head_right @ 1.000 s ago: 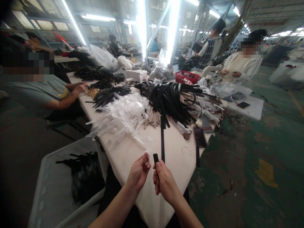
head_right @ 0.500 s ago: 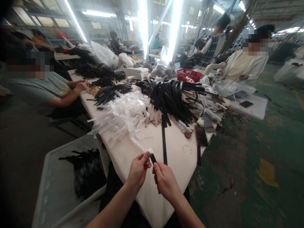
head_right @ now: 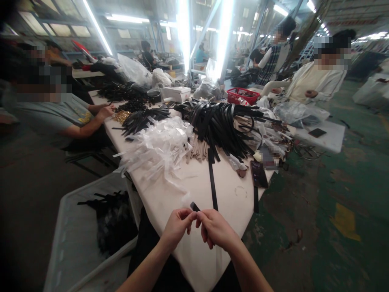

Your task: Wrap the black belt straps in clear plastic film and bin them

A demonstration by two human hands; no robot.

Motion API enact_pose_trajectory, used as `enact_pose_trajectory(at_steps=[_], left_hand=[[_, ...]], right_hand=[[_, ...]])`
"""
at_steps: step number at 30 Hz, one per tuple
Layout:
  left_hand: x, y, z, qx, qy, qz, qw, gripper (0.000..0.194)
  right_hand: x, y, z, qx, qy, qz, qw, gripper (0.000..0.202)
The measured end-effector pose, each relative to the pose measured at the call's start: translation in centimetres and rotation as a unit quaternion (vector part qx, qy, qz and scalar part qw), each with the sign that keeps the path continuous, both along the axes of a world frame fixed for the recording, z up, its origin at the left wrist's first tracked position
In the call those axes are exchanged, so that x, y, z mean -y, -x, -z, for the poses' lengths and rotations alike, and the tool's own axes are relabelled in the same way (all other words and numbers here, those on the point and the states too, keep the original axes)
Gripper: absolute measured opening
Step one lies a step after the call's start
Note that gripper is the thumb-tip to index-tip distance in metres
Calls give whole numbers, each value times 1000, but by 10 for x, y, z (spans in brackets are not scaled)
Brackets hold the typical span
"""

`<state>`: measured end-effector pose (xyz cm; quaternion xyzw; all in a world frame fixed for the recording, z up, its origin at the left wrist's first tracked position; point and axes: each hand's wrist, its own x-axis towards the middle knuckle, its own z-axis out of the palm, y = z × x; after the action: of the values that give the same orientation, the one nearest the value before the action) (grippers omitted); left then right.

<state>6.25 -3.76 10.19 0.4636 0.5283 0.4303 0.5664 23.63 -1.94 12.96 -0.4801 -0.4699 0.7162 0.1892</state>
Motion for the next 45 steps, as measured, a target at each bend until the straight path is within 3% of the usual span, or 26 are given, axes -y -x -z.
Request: enact_pose_trajectory(at_steps=[2, 3, 6, 8, 11, 12, 14, 17, 23, 28, 33, 38, 42, 45], left_hand=[[7, 12, -8, -124, -127, -17, 984, 24], [8, 19, -12, -186, -198, -14, 962, 18], [-6, 37, -23, -358, -356, 71, 860, 56], [-26, 41, -27, -459, -406, 139, 778, 65], [-55, 35, -24, -537, -464, 216, 671, 30], [-61, 32, -22, -544, -481, 238, 645, 17], [-67, 24, -19, -545, -501, 274, 613, 14], [-63, 18, -17, -548, -497, 294, 605, 19], [-48, 15, -21, -572, -474, 241, 625, 20], [-39, 9, -17, -573, -452, 269, 628, 23], [-34, 8, -13, -576, -414, 282, 647, 28], [-30, 3, -11, -573, -390, 325, 643, 22], [-29, 7, -6, -583, -369, 307, 656, 26], [-30, 3, -2, -572, -366, 327, 658, 22]], right_hand=[[0, -5, 1, -15, 12, -15, 1000, 48], [0, -8, 0, -21, 19, -25, 999, 48], [-2, -15, -1, -27, 34, -65, 997, 48], [-5, -16, 0, -14, 36, -86, 996, 50], [-8, -10, 4, 12, 37, -100, 994, 53], [-8, -7, 6, 18, 36, -100, 994, 54], [-8, -1, 7, 28, 29, -98, 994, 55], [-5, -4, -1, 44, 10, -97, 994, 53], [1, -31, -22, 168, -144, -126, 967, 34], [6, -24, -22, 187, -168, -97, 963, 38], [11, -31, -23, 218, -190, -152, 945, 33], [9, -32, -25, 227, -231, -152, 934, 33], [7, -46, -21, 230, -210, -182, 933, 33], [4, -50, -13, 237, -201, -180, 933, 34]])
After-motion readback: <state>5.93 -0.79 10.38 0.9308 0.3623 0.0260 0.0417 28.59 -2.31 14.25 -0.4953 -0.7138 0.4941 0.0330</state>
